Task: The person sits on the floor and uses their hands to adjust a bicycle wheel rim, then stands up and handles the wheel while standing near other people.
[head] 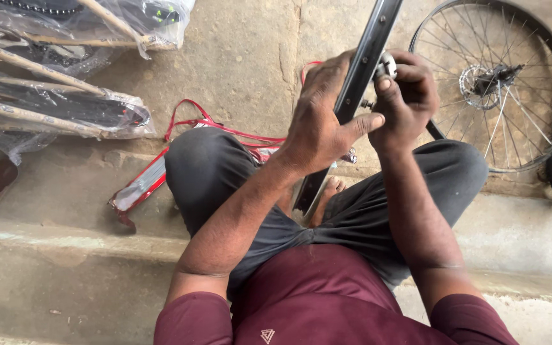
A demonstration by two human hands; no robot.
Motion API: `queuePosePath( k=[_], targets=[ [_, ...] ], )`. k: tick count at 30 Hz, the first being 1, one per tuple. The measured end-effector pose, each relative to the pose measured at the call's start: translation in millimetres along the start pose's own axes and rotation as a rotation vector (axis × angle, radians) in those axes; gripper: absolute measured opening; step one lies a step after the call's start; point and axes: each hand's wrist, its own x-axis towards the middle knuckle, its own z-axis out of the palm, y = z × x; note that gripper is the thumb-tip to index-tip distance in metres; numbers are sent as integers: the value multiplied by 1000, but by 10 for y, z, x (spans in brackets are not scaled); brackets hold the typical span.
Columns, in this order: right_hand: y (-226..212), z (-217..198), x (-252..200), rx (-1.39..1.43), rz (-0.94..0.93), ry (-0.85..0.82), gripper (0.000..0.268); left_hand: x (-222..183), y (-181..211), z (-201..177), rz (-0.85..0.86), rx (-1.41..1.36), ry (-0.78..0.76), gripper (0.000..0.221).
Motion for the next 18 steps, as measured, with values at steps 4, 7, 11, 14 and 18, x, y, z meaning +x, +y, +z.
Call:
queuePosePath(
  k=[4,7,11,14,18],
  targets=[
    [112,-27,-68,-266,33,-117,10,-40,77,54,46,76,14,95],
    [151,-35,-100,-106,164,-129,16,-27,97,11,79,173,11,99],
    [134,-34,-61,187,520,-227,32,53,47,-85,24,256,-3,98],
    [95,8,-22,-15,421,-424,43,74,48,-166,-6,197,1,95],
    [-4,104,25,61,483,-508,48,65,115,-242,-26,168,-5,94]
  ],
)
